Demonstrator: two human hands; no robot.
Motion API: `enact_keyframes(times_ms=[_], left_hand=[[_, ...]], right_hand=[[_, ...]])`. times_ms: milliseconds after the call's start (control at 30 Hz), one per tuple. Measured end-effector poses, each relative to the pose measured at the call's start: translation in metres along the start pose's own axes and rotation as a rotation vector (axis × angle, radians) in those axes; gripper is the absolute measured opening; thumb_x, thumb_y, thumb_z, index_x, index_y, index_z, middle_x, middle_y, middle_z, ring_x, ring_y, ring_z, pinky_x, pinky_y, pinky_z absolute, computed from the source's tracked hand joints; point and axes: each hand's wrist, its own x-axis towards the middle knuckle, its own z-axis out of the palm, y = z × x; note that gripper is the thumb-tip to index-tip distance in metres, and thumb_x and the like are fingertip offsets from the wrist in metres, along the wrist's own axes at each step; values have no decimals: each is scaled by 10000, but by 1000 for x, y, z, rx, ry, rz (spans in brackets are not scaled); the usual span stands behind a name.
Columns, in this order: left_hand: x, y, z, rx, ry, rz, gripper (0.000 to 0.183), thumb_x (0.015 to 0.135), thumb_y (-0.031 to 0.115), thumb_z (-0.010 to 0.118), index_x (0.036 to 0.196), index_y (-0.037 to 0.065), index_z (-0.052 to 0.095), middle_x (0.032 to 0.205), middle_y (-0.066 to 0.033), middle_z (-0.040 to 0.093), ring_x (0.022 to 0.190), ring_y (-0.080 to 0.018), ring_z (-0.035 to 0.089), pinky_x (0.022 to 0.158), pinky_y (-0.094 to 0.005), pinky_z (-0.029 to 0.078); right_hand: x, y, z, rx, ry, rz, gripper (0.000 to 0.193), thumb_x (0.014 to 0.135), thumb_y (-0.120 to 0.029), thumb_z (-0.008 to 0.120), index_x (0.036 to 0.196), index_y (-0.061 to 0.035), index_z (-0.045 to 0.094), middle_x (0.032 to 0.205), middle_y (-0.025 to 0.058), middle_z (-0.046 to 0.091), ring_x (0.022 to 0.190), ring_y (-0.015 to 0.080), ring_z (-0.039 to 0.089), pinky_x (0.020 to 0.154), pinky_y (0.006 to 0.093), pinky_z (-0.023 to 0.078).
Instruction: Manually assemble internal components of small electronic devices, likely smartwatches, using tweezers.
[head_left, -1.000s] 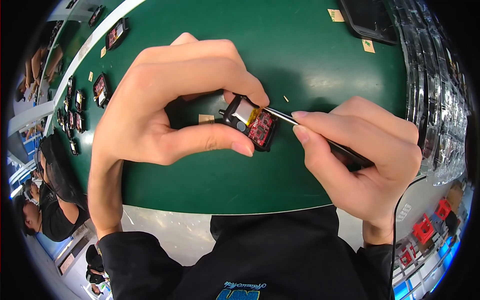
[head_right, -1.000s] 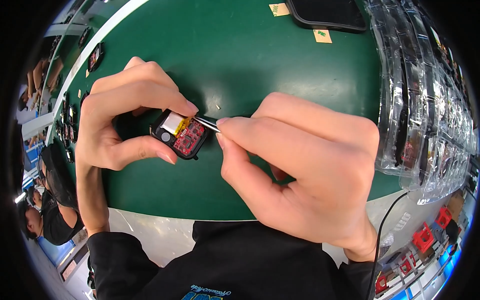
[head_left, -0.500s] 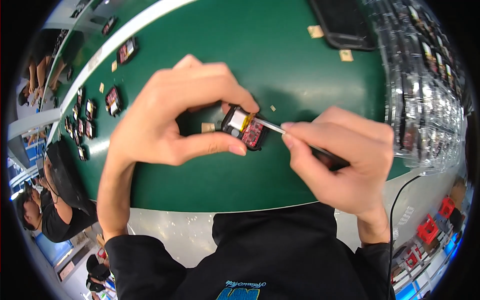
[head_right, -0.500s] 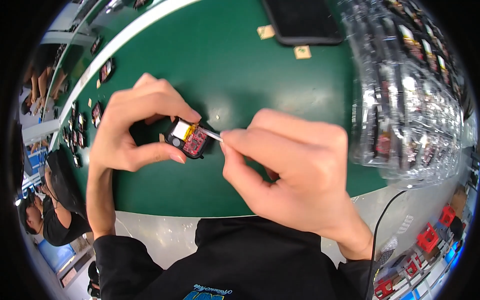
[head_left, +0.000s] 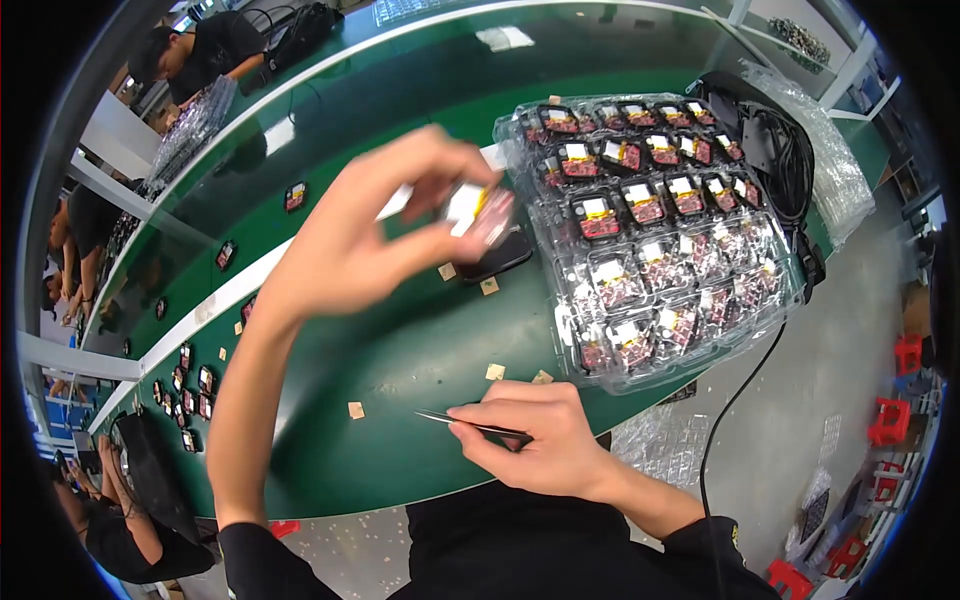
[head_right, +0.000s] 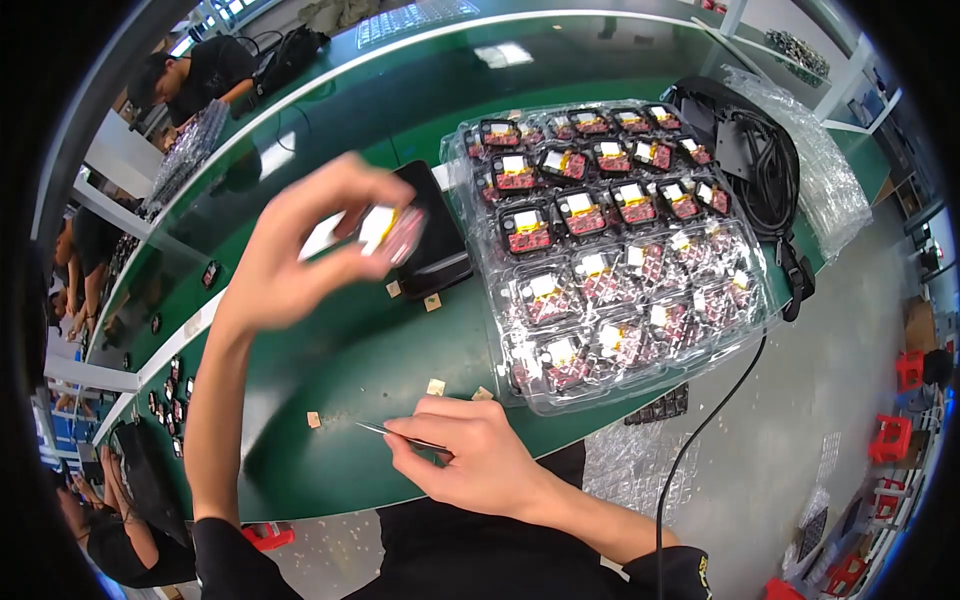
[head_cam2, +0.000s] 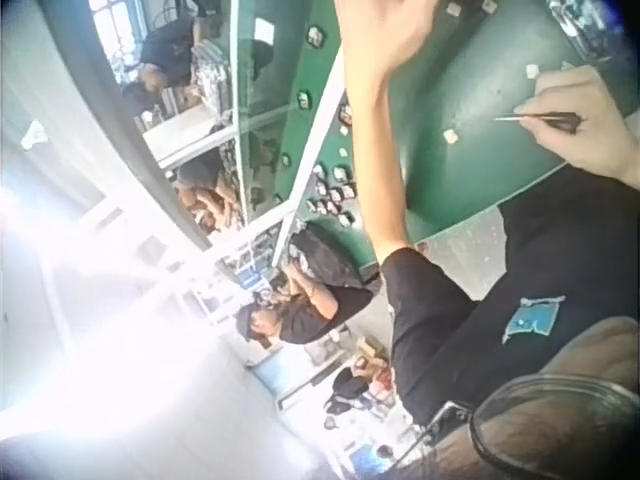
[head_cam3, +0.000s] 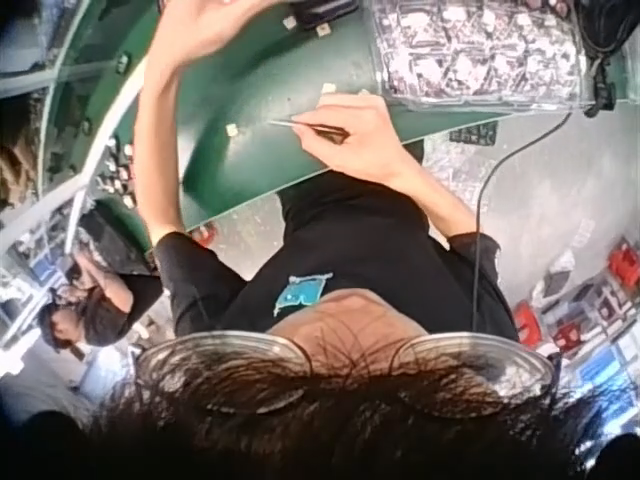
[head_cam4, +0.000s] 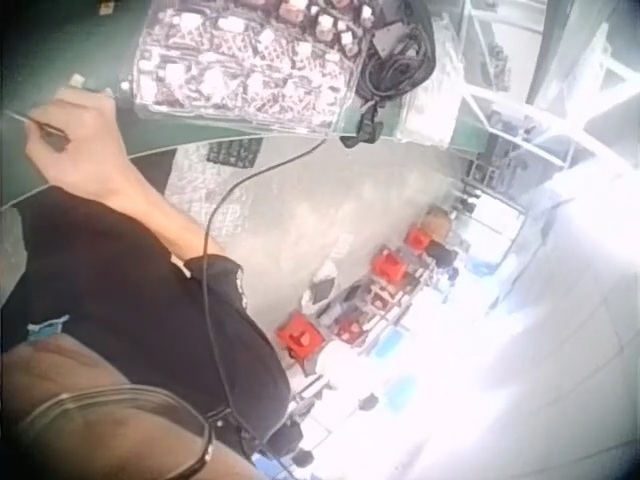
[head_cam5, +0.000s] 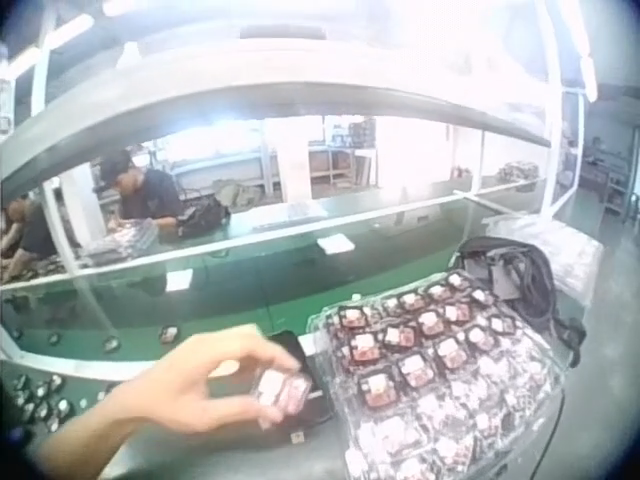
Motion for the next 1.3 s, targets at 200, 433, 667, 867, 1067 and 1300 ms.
enact_keyframes(times_ms=[200, 433, 667, 867, 1067, 1300], left_hand=[[142, -49, 13, 159, -113, 110, 411, 998, 369, 813, 1278, 70, 791, 1032, -26, 592, 939, -157, 512, 847, -320, 437], [139, -70, 37, 70, -15, 52, 452, 1036, 346, 774, 1430, 132, 714, 1356, -83, 689, 1258, -254, 614, 1027, -387, 522], [-26, -106, -49, 816, 138, -338, 374, 1021, 310, 746, 1331, 100, 744, 1308, -121, 705, 1276, -352, 647, 1073, -448, 538], [-93, -135, -92, 677, 170, -373, 354, 1004, 254, 778, 1301, 63, 748, 1205, -126, 704, 1122, -340, 679, 989, -446, 550], [-84, -70, -43, 346, 27, -209, 358, 981, 193, 811, 1295, 34, 745, 1140, -133, 689, 1062, -312, 677, 978, -416, 539], [-145, 2, 2, 536, -55, -268, 576, 781, 395, 969, 1229, 85, 783, 1118, -80, 641, 1023, -292, 650, 898, -402, 536]], right_hand=[[1, -3, 2, -10, -3, -21, 168, 880, 2, 854, 1048, -3, 850, 714, 31, 684, 500, 74, 521, 469, 264, 386], [-4, -4, -3, -48, 55, 7, 160, 882, -40, 856, 1040, -21, 851, 706, 36, 658, 503, 103, 537, 469, 289, 407], [-1, -4, -4, -33, 3, 21, 151, 867, -29, 863, 1018, -15, 856, 701, 14, 667, 492, 80, 521, 453, 270, 375], [4, -12, 4, -50, -45, 39, 152, 861, -30, 866, 1013, -19, 858, 703, 13, 677, 489, 72, 515, 445, 266, 368], [0, -4, 1, -103, 21, 38, 157, 850, -20, 868, 1005, -6, 858, 700, 21, 688, 486, 71, 521, 445, 259, 373], [4, -14, 1, -105, -13, 111, 160, 837, 23, 861, 997, 23, 852, 675, 32, 686, 499, 66, 525, 522, 247, 361]])
